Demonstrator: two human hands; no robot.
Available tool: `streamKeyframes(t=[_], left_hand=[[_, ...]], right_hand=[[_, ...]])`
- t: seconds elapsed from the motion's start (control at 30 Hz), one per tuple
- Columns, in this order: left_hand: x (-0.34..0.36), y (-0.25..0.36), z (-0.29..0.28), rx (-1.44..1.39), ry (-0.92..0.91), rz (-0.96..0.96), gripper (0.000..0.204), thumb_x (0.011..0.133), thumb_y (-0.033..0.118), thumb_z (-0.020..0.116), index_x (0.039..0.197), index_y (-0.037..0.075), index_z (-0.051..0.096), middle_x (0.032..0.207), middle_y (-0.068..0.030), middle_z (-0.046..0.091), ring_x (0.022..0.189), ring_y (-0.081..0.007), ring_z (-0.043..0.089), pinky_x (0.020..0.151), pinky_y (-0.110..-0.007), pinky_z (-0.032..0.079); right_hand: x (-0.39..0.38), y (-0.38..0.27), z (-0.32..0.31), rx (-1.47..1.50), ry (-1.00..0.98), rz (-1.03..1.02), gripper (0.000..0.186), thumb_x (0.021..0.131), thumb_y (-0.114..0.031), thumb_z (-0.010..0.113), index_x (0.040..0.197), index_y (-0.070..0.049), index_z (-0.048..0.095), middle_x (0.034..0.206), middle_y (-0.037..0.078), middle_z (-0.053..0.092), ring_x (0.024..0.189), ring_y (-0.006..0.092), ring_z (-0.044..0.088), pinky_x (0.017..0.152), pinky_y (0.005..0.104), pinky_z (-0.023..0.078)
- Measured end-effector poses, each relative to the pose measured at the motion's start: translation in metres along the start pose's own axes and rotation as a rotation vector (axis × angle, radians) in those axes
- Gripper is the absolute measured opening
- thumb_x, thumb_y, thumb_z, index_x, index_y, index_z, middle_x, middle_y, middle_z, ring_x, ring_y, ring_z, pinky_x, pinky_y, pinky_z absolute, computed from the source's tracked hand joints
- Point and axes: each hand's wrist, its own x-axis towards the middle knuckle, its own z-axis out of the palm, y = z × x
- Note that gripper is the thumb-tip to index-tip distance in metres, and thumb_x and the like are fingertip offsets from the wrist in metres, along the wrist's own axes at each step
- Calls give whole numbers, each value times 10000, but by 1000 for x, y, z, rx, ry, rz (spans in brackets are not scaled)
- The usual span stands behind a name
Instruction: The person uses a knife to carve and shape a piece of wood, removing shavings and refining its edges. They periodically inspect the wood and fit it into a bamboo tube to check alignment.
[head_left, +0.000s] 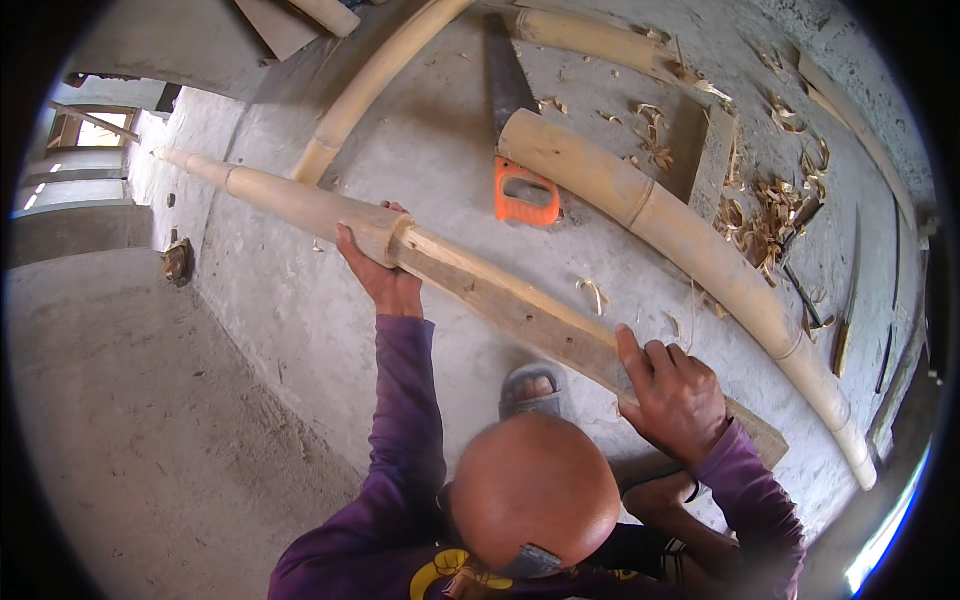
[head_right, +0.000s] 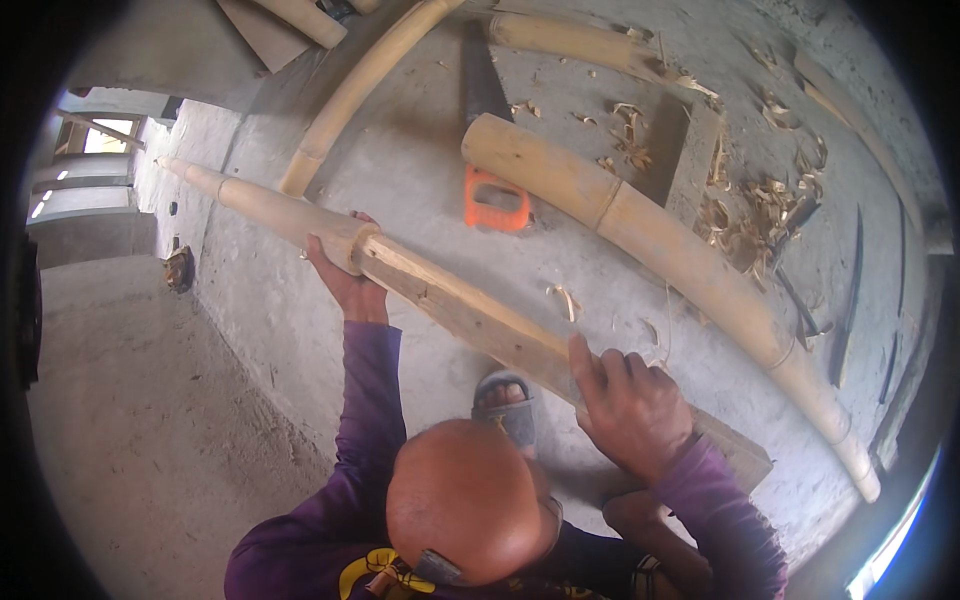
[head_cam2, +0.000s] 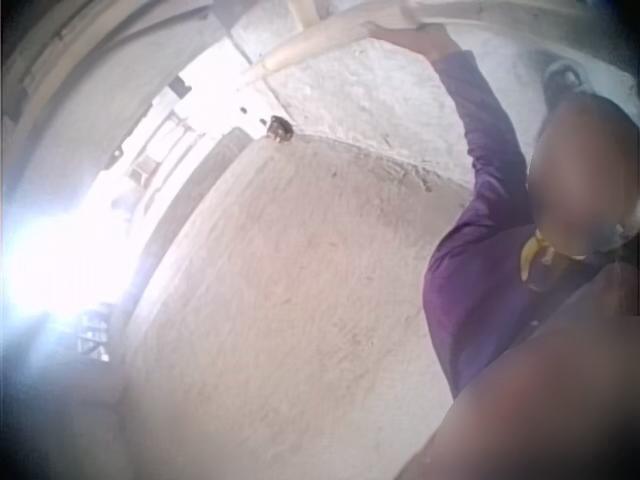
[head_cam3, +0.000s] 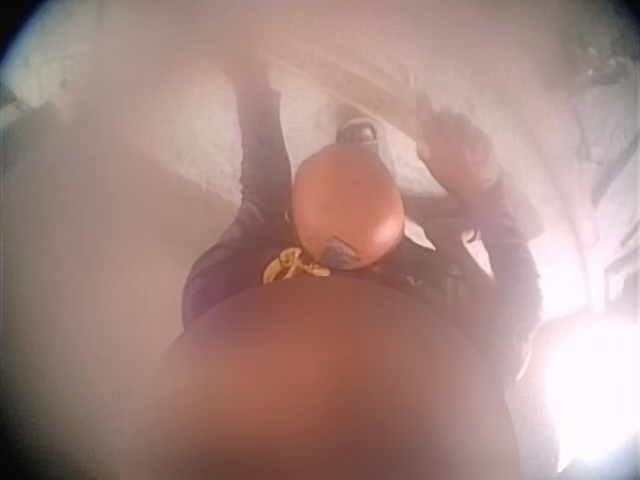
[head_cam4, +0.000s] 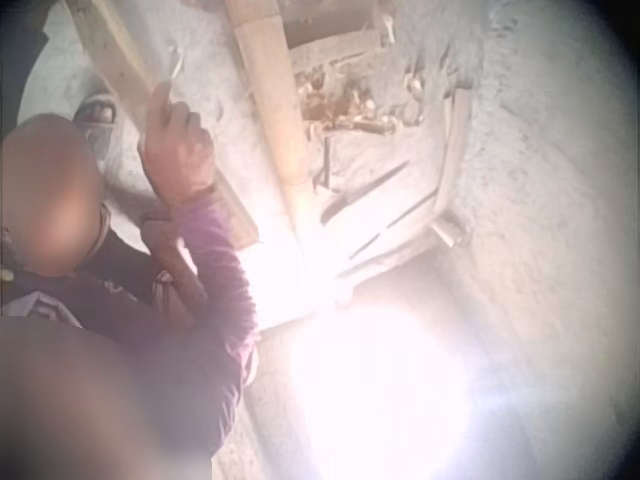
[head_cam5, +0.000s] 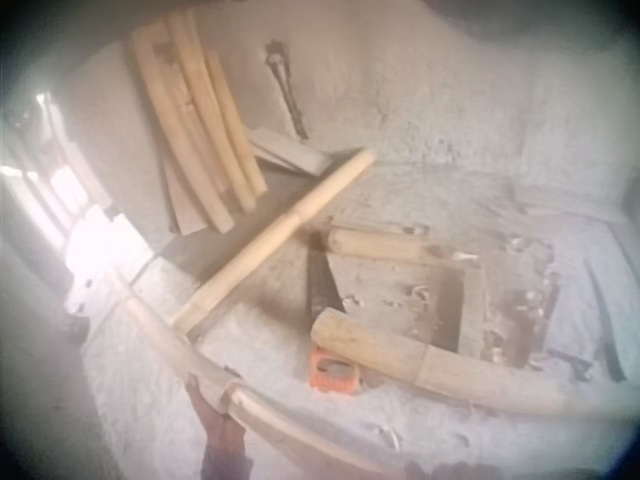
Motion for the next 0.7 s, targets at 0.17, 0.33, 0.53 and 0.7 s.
streamKeyframes(t=[0.17, 0.33, 0.53, 0.7], left_hand=[[11, -9, 9, -17, 27, 16, 717, 912, 511, 709, 1375, 47, 419, 1167, -182, 552, 1063, -323, 623, 955, -442, 575], [14, -14, -7, -45, -26, -9, 755, 846, 567, 770, 1325, 56, 488, 1134, -152, 593, 1050, -293, 635, 943, -422, 578], [2, -11, -25, -93, -96, -28, 726, 823, 510, 803, 1294, 47, 500, 1128, -142, 592, 1033, -278, 623, 945, -428, 570], [-12, -8, -16, -683, -244, -150, 719, 823, 394, 839, 1357, 66, 486, 1190, -156, 577, 1093, -300, 612, 1004, -466, 535]], right_hand=[[4, 9, -9, 0, 3, -6, 978, 658, -289, 889, 1499, -23, 467, 961, 96, 593, 839, 262, 665, 709, 371, 576], [4, 18, -13, 34, 20, -73, 847, 735, -259, 801, 1481, -24, 474, 992, 88, 614, 825, 226, 687, 701, 344, 581], [13, 24, 4, 87, -173, 30, 853, 762, -301, 792, 1495, -27, 452, 1044, 141, 646, 902, 310, 701, 769, 399, 576], [30, 13, 29, 633, -204, 26, 845, 823, -395, 723, 1538, -76, 404, 1101, 202, 661, 986, 433, 666, 884, 508, 523]])
